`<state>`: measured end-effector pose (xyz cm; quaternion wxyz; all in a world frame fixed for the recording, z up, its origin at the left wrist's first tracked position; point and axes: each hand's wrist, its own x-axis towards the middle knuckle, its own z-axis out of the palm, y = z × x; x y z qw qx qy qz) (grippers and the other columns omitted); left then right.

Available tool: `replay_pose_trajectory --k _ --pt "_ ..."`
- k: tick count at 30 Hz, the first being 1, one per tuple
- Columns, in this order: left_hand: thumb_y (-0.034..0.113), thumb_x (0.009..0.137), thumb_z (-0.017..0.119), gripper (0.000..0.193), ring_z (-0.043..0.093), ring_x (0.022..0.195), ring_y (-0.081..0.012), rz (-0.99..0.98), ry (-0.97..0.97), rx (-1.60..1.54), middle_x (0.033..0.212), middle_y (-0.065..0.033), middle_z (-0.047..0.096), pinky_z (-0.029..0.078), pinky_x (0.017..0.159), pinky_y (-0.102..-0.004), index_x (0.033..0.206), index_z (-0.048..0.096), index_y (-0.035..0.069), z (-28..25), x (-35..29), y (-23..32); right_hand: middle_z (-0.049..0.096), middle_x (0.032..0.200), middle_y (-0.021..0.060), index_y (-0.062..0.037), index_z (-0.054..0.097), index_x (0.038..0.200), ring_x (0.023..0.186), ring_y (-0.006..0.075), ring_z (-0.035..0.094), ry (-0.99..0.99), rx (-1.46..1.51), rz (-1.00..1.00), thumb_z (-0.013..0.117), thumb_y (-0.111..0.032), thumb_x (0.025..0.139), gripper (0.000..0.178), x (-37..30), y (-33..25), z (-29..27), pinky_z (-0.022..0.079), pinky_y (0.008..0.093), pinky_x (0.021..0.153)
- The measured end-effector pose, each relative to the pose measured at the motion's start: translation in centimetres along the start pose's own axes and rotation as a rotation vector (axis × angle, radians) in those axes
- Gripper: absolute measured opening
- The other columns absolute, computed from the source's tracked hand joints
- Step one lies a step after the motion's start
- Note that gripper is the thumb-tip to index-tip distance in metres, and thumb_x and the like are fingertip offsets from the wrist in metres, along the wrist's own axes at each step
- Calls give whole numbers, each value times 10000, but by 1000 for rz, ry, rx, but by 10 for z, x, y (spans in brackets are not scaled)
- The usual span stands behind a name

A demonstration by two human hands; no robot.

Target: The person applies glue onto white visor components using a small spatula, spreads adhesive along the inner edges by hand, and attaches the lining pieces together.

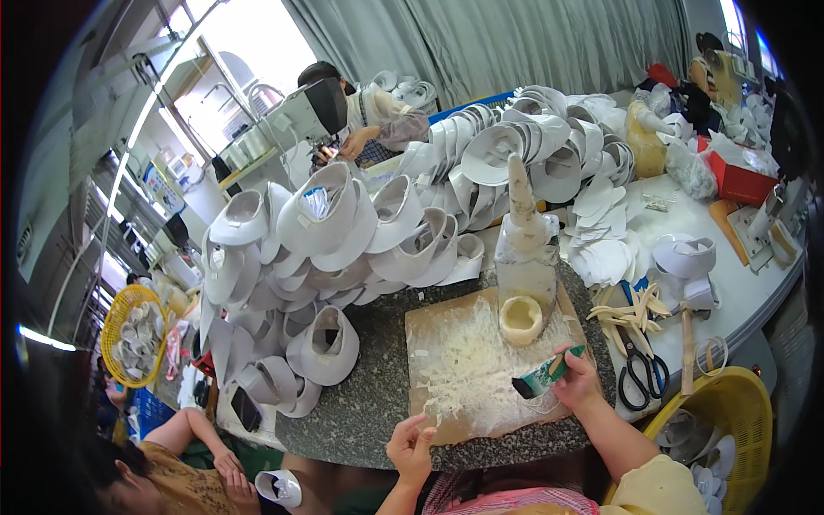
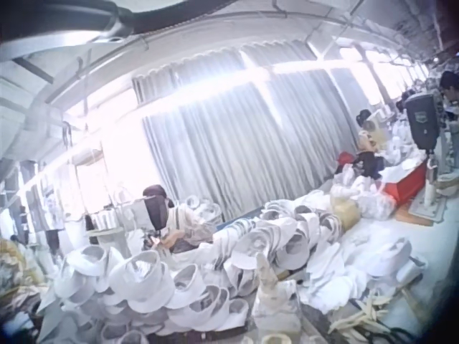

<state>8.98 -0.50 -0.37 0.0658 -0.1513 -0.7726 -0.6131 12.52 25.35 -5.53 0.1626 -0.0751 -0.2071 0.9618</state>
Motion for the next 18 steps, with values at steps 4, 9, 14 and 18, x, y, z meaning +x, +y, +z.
replay_pose_trajectory --k 4,9,14,18 --pt "74 629 646 255 449 649 -136 207 -31 87 747 -58 509 372 595 -232 850 540 5 -9 3 -17 541 585 74 -25 487 844 359 108 416 -46 -60 -13 486 -151 748 158 -6 -1 1 330 215 342" --pt "-13 626 605 213 461 635 -161 169 72 154 752 -71 495 369 532 -247 822 525 8 -12 20 -35 523 574 54 -10 475 868 304 83 350 -47 -149 -36 467 -179 760 201 2 4 6 272 198 300" --pt "-57 629 586 83 508 590 -169 232 -79 16 654 -82 542 402 527 -229 690 552 -12 -8 44 -39 532 587 64 6 466 863 333 69 404 -134 -140 -50 464 -184 775 209 7 -1 0 322 185 326" --pt "-55 618 593 48 551 609 -182 236 -236 -7 638 -95 571 432 572 -233 638 565 -21 -7 53 -44 509 533 68 37 444 823 325 68 408 -25 -83 -109 476 -178 770 224 5 -2 9 349 171 339"
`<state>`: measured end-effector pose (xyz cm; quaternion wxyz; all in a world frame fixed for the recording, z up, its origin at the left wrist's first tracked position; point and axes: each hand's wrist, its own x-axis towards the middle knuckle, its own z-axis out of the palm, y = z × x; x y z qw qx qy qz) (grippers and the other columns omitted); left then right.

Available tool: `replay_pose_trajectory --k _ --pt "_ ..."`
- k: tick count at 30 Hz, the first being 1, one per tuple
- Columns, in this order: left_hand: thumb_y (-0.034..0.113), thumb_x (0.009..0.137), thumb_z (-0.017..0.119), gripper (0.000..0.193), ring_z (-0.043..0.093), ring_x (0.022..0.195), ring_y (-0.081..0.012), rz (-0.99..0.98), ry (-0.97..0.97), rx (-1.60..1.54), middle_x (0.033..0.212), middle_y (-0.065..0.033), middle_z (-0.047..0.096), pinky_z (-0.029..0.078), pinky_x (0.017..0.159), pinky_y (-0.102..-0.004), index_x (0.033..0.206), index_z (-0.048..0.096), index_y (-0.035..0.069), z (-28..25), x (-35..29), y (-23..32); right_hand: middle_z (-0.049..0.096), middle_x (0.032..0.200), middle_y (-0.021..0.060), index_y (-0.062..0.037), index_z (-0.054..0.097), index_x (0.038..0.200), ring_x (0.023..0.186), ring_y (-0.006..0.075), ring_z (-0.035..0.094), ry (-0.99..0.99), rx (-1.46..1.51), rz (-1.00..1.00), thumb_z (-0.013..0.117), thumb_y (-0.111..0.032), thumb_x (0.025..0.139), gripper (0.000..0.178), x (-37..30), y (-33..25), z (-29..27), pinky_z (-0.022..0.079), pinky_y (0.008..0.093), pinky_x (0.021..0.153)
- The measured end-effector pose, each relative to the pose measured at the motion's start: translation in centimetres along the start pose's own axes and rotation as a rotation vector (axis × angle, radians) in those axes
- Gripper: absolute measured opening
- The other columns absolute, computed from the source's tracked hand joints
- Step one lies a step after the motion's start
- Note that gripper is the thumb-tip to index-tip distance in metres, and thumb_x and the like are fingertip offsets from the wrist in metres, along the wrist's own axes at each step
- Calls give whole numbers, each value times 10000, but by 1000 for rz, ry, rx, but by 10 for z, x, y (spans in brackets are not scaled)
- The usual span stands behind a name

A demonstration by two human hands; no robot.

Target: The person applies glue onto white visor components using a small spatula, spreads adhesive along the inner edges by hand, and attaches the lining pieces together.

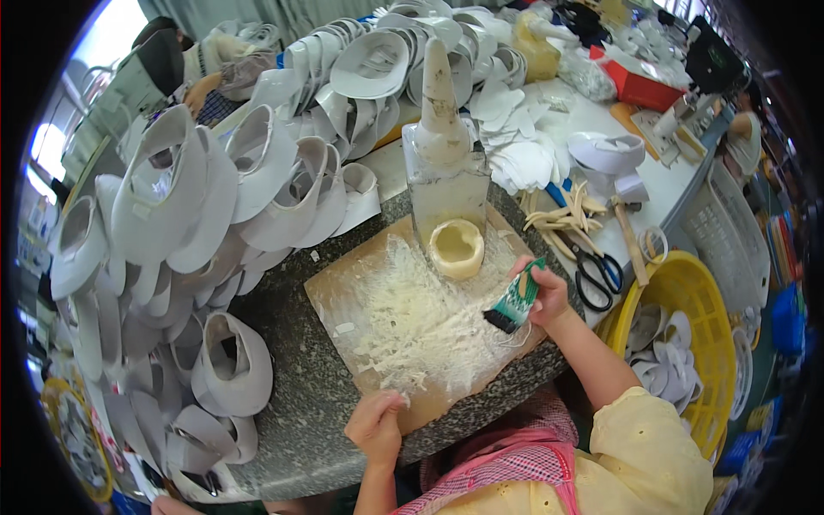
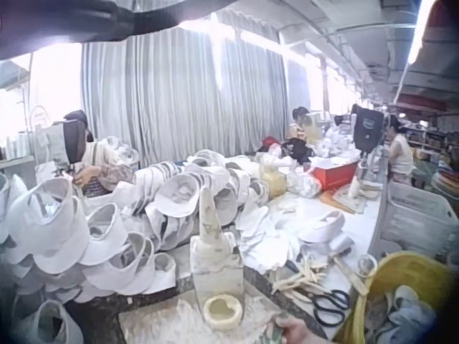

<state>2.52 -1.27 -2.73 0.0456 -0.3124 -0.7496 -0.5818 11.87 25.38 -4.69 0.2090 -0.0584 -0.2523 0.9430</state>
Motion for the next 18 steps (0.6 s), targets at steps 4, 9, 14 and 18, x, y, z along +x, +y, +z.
replay_pose_trajectory --k 4,9,14,18 --pt "-47 603 606 71 570 602 -174 -9 -147 -20 651 -103 589 446 587 -239 666 593 -19 -7 3 -8 513 551 72 25 440 820 324 64 403 14 -61 -119 473 -173 770 207 -2 0 -2 352 176 347" --pt "-58 630 603 105 558 641 -142 -190 -150 -143 694 -109 589 436 600 -217 731 595 -31 -9 -4 -8 523 552 60 7 460 858 331 69 414 -9 -111 -112 494 -182 756 217 1 -3 -4 336 184 321" --pt "-61 667 564 95 558 654 -150 -136 -151 -239 709 -119 585 438 628 -228 758 585 -43 -12 -8 -8 502 513 46 0 454 843 330 55 388 19 -166 -69 472 -156 766 175 -1 -5 3 330 181 336" --pt "2 755 499 165 540 678 -150 -178 19 -298 735 -104 574 421 647 -242 916 511 -30 -15 -9 -12 540 600 67 -13 491 836 351 72 401 -29 -123 -91 508 -158 741 174 3 1 2 338 185 346"
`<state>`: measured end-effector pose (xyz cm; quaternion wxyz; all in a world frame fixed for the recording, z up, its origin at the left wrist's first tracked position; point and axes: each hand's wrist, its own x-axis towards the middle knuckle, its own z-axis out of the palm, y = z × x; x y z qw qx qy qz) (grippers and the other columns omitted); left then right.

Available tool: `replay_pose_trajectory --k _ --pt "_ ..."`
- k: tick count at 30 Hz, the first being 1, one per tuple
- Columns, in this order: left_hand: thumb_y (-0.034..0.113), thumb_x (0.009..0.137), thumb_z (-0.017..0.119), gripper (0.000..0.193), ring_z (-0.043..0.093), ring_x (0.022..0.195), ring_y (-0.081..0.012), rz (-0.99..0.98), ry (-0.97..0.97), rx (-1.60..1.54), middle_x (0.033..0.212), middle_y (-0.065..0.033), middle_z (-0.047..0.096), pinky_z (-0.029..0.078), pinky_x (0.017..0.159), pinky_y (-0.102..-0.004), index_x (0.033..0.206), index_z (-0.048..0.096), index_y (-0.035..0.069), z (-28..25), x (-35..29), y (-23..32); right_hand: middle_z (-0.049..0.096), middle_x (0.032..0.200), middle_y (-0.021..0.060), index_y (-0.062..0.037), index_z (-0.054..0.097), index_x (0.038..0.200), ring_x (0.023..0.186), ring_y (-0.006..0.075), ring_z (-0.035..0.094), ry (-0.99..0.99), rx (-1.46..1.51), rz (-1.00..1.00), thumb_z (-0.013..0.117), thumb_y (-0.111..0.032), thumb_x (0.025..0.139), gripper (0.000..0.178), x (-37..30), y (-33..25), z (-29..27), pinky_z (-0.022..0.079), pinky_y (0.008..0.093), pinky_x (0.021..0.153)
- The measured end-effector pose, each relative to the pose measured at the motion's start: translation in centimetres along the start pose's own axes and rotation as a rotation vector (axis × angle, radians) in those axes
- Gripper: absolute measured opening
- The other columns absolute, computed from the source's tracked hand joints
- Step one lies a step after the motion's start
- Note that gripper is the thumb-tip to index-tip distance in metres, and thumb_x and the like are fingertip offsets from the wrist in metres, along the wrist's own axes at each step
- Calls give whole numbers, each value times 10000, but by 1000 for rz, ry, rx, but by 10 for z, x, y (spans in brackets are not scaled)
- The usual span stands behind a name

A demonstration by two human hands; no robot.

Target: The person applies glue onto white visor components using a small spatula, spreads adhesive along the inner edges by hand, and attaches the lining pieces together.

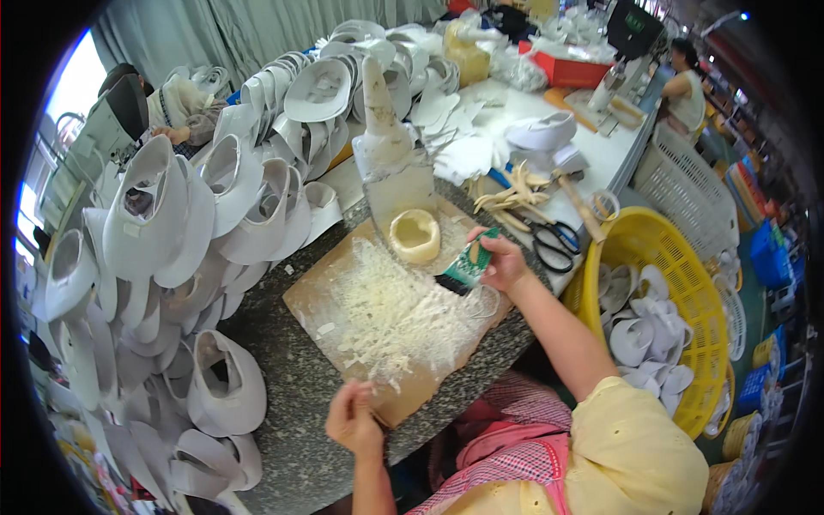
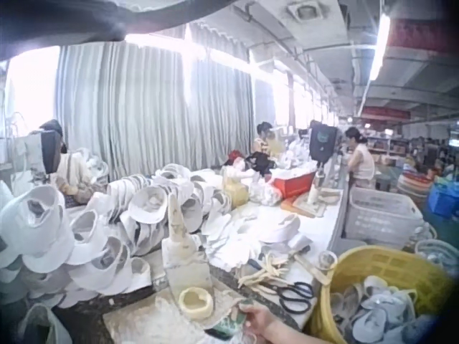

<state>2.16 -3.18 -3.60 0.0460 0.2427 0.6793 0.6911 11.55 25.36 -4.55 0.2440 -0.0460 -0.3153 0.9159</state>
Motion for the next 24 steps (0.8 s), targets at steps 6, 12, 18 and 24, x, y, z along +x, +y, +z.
replay_pose_trajectory --k 6,12,18,24 --pt "56 824 392 139 425 657 -97 177 327 50 730 -32 455 365 635 -212 919 475 -2 -10 10 -1 486 534 38 -41 469 811 411 109 425 79 23 -13 499 -178 735 160 5 5 -11 397 250 454" --pt "116 836 399 217 278 545 -59 148 343 92 605 13 299 256 496 -199 1027 368 19 -16 9 -9 568 701 18 -93 519 924 412 91 403 35 405 -26 470 -207 785 187 5 5 -14 345 228 414" --pt "88 763 524 246 359 594 -85 406 219 368 643 1 376 319 587 -198 984 435 27 -6 14 -10 570 710 28 -105 512 959 441 100 433 -239 319 -237 419 -229 818 209 -16 -43 2 358 241 451" --pt "29 730 553 106 434 627 -89 203 243 337 664 -4 456 364 586 -192 816 509 -14 -13 15 -30 484 575 39 -83 505 934 472 132 412 -66 321 -256 442 -225 795 208 -53 -60 -19 347 271 472"
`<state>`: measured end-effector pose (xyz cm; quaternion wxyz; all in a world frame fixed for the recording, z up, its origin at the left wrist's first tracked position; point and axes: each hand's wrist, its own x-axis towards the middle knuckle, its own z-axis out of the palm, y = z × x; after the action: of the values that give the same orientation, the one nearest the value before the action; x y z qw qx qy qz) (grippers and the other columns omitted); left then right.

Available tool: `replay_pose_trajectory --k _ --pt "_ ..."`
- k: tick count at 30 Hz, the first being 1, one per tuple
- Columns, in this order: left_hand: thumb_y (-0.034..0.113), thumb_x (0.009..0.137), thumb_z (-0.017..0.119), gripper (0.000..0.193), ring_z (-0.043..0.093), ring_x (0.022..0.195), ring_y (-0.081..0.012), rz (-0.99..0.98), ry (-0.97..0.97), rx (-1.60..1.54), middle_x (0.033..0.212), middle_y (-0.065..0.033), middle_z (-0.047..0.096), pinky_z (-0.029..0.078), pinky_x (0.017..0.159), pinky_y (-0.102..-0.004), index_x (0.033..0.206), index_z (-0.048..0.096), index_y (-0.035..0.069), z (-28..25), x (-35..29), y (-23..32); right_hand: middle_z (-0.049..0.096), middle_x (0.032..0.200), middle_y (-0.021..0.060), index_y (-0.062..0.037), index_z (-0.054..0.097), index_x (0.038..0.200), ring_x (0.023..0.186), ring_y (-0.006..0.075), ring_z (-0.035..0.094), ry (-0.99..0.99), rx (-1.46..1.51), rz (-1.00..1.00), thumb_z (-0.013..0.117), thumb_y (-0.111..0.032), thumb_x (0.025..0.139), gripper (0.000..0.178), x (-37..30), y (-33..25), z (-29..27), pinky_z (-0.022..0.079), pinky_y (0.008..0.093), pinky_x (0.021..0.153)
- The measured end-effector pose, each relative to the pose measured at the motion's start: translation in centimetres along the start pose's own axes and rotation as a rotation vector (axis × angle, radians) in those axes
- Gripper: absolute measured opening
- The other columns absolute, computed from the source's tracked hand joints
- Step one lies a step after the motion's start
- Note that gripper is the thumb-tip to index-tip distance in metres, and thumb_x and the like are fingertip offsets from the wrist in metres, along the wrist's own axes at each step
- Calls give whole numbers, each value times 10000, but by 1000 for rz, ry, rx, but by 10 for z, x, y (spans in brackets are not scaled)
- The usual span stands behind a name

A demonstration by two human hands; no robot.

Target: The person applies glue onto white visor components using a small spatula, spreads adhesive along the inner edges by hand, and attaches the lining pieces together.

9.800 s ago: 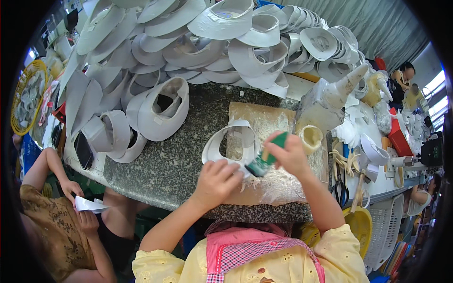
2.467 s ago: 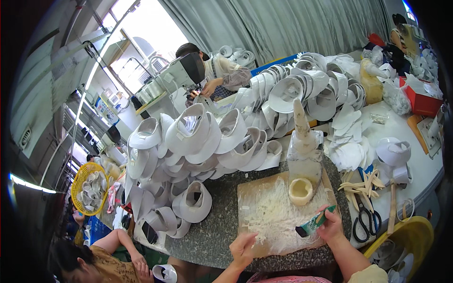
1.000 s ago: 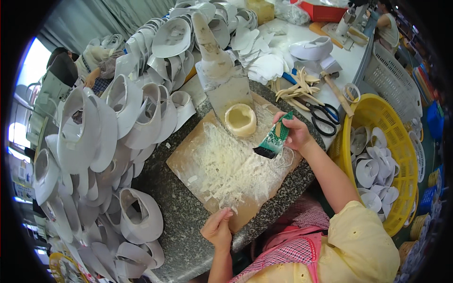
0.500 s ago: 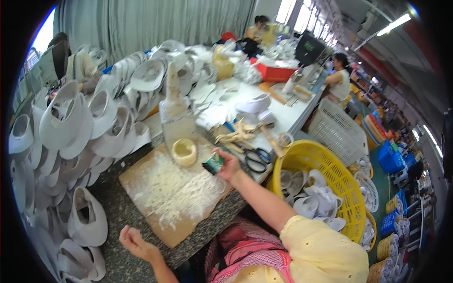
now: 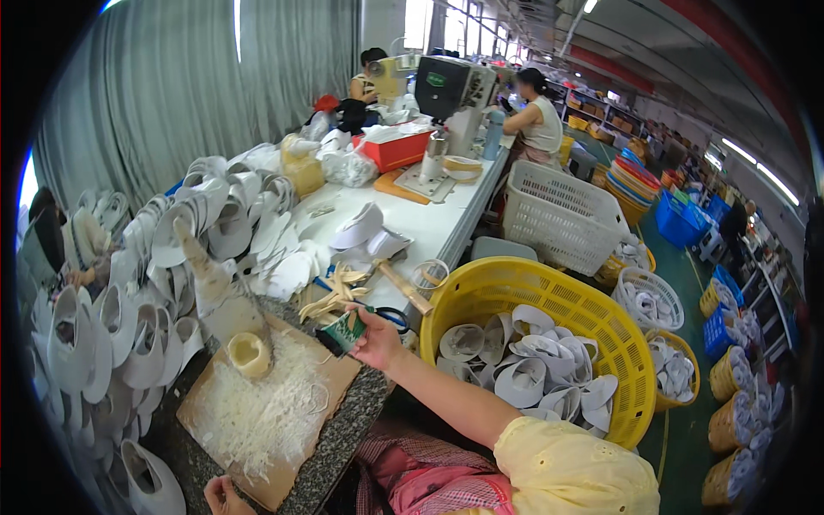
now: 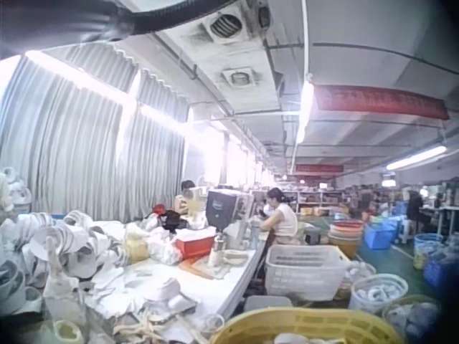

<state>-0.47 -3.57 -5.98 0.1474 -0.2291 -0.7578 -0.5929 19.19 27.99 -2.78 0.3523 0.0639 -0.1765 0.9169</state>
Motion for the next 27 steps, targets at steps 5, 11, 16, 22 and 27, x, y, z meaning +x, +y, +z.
replay_pose_trajectory --k 5,11,16,22,27 --pt "32 746 512 117 400 432 -151 103 -110 -175 555 -92 485 343 431 -259 843 558 -14 0 -2 12 495 644 28 -79 506 925 460 116 374 92 -2 25 475 -211 777 201 -19 -6 -11 316 253 466" --pt "46 767 516 132 516 651 -100 4 -23 77 737 -57 560 427 603 -210 865 537 -40 -3 -5 -9 519 671 20 -87 517 901 456 111 390 180 20 81 492 -214 761 191 -23 -6 -7 330 246 463" --pt "86 823 416 270 514 749 -136 -95 23 -214 835 -96 556 407 702 -255 1071 417 -21 5 -9 13 552 751 45 -69 518 879 700 154 534 221 -110 -6 500 -199 766 172 -19 -39 -1 415 280 567" --pt "114 821 380 400 355 1087 -230 -49 58 -47 1185 -137 372 247 906 -328 1191 281 -1 -1 -17 35 531 956 107 -6 576 695 819 165 503 -23 -938 -66 526 -85 678 95 43 -105 15 350 262 796" --pt "51 791 398 364 345 1102 -231 -94 -79 -28 1195 -145 361 255 903 -316 1142 346 -32 10 -12 66 574 767 159 31 568 746 735 211 562 195 -2394 -293 534 -183 591 267 135 -157 23 431 313 654"
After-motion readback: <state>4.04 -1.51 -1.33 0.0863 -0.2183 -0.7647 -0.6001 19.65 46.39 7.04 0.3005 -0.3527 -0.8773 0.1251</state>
